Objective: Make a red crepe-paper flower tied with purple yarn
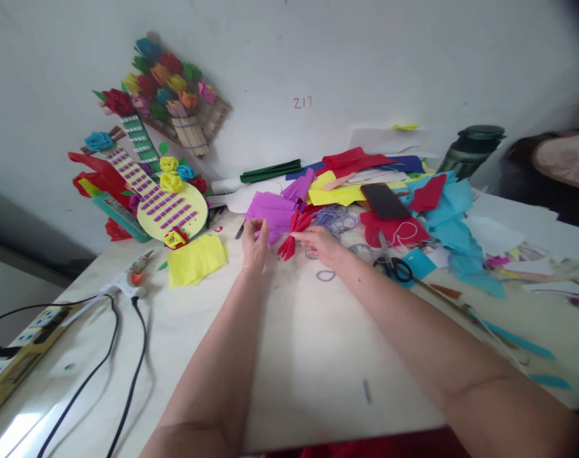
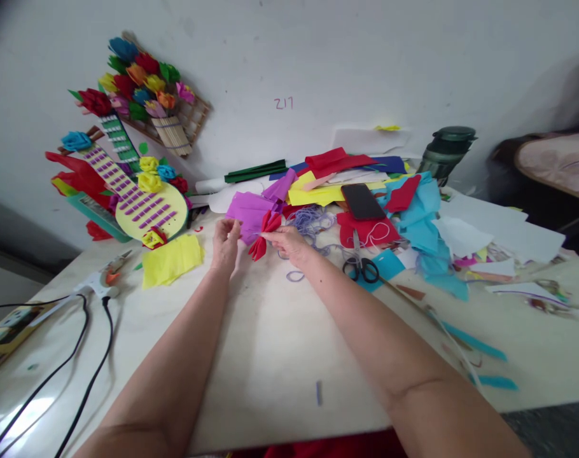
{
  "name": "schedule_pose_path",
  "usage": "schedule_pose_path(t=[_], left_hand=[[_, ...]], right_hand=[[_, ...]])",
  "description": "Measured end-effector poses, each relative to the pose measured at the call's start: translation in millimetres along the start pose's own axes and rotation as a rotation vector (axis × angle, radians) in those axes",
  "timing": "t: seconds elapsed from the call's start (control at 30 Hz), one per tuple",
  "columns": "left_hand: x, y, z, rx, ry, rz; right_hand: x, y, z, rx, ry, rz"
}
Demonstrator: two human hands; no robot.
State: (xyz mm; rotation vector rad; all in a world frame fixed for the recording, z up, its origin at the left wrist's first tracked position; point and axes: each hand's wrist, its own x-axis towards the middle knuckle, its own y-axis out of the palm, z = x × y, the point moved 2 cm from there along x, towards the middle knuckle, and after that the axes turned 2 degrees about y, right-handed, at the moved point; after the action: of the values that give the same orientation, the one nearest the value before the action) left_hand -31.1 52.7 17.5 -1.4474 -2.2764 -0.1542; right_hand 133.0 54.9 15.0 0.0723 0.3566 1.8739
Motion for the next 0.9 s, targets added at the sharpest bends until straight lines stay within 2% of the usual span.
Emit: schedule_pose_path(t=[0.03, 0.07, 0.27, 0.37, 0.43, 0.53, 0.73, 0.9], left_hand=[[0.7, -2.7, -3.4, 0.003, 0.051, -0.040], [0.7, -3.6, -6.5, 0.004, 0.069, -0.019], [-10.2, 6.7, -18.8, 0.017, -0.013, 0.388], [-15.6, 11.8, -14.2, -0.119, -0.142, 0.634], [-17.0, 12.0, -9.5, -0.204, -0.217, 0.738], [-16.0, 9.6, -5.5, -0.228, -0.237, 0.769], [-16.1, 8.3, -8.2, -0.241, -0.242, 0.737], [-14.3, 6.5, -7.9, -0.203, -0.239, 0.682]], right_hand=[[0.6, -1.0, -0.6, 0.020, 0.001, 0.008], [1.3, -2.0, -1.2, 0.040, 0.000, 0.019], [3.7, -6.7, -3.6, 0.131, 0.011, 0.103], [3.5, -7.7, -3.5, 0.148, 0.028, 0.113], [3.5, -7.9, -3.3, 0.133, 0.033, 0.099], [3.9, -7.6, -3.1, 0.094, 0.021, 0.066], [5.1, -6.9, -3.0, 0.042, -0.017, 0.000], [3.5, -5.9, -2.7, 0.025, 0.000, 0.000]])
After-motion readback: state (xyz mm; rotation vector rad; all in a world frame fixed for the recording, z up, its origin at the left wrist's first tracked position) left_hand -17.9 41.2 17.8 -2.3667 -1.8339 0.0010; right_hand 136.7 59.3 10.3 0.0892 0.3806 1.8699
